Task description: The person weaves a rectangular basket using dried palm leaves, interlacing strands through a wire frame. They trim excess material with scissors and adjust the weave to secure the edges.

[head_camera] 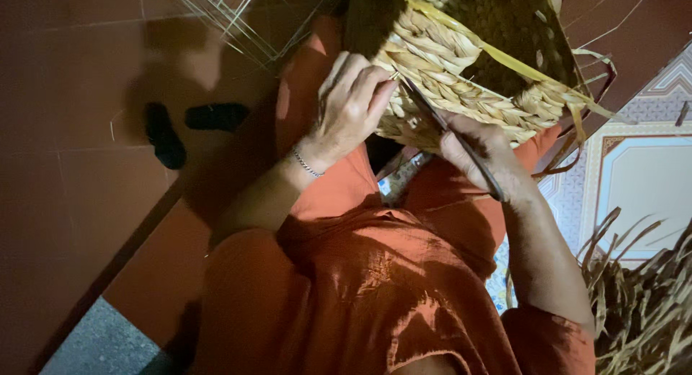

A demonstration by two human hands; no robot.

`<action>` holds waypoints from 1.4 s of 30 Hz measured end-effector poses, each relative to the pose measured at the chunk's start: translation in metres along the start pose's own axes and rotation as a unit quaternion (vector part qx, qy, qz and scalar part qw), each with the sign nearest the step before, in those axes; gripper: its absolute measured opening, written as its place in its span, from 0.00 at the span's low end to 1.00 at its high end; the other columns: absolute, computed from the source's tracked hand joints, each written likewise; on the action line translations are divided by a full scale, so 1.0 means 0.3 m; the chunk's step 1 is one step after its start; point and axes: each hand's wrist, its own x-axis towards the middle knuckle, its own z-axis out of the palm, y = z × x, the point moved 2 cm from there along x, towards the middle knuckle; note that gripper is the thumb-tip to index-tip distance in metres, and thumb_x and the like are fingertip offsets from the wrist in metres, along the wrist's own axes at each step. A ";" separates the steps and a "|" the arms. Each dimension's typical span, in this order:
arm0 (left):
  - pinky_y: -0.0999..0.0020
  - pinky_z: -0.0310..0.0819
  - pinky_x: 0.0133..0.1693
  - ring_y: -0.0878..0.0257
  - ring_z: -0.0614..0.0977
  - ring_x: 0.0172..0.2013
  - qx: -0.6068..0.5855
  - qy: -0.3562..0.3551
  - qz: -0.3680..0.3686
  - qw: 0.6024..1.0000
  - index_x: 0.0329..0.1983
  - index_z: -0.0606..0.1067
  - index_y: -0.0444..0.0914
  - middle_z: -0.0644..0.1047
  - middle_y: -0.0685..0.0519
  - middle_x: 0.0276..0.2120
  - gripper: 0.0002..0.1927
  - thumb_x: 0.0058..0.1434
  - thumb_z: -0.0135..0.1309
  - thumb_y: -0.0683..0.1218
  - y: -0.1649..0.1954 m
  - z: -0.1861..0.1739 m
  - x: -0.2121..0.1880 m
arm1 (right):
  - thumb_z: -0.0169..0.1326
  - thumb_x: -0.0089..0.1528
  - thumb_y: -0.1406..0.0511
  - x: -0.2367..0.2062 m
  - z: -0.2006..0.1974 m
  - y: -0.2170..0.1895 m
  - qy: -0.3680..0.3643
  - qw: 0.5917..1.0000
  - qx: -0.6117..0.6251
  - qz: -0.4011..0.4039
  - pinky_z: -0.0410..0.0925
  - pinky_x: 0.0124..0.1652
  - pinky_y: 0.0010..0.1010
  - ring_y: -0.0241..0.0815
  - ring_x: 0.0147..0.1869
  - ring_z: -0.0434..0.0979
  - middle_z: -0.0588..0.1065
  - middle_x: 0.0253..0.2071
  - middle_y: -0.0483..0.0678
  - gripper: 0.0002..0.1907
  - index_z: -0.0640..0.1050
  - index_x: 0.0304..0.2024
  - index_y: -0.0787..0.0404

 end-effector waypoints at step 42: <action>0.65 0.74 0.33 0.59 0.78 0.31 -0.134 0.045 -0.116 0.983 0.37 0.72 0.36 0.73 0.51 0.32 0.10 0.59 0.58 0.31 0.002 0.033 -0.018 | 0.52 0.72 0.52 0.090 0.020 -0.058 0.041 0.911 -0.378 -0.157 0.68 0.30 0.50 0.66 0.27 0.74 0.73 0.25 0.63 0.24 0.75 0.58 0.64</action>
